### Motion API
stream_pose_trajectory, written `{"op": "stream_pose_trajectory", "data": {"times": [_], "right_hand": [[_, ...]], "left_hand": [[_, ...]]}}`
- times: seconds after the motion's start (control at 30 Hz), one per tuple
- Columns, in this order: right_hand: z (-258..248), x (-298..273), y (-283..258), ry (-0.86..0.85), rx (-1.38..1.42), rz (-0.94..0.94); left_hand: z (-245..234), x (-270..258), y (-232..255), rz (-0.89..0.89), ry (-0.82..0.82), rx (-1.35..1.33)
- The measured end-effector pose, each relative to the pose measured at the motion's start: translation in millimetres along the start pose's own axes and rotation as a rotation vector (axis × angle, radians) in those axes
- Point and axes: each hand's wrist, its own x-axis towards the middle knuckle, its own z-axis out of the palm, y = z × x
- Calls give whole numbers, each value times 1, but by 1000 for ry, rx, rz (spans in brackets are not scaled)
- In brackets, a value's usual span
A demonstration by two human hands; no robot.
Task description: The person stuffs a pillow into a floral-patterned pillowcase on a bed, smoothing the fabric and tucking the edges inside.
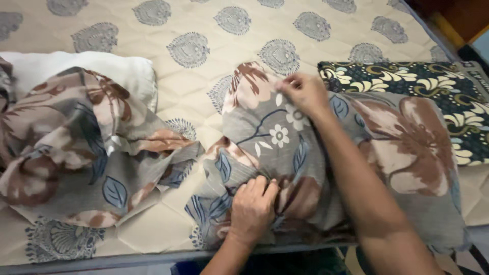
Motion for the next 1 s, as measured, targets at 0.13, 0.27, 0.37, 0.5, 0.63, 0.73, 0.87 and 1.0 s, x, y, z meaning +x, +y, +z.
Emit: {"op": "stream_pose_trajectory", "data": {"times": [0.13, 0.27, 0.37, 0.5, 0.63, 0.73, 0.87, 1.0], "right_hand": [[41, -6, 21, 140, -68, -77], [28, -1, 64, 539, -99, -22], [33, -7, 77, 578, -247, 29], [30, -17, 62, 443, -441, -97], [11, -53, 56, 225, -593, -176], [-20, -64, 79, 187, -689, 2], [-8, -57, 94, 295, -711, -28], [-2, -56, 95, 337, -578, -28]], "left_hand": [[-3, 1, -2, -58, 51, -83], [-2, 11, -12, -95, 35, -129], [-3, 14, -9, -169, 31, -171], [-10, 39, -17, -336, -122, -226], [-15, 75, -21, -133, 155, -3], [-6, 84, -19, -67, 120, 4], [6, 68, -17, -33, -96, -98], [13, 53, -17, -74, -71, -221]]}}
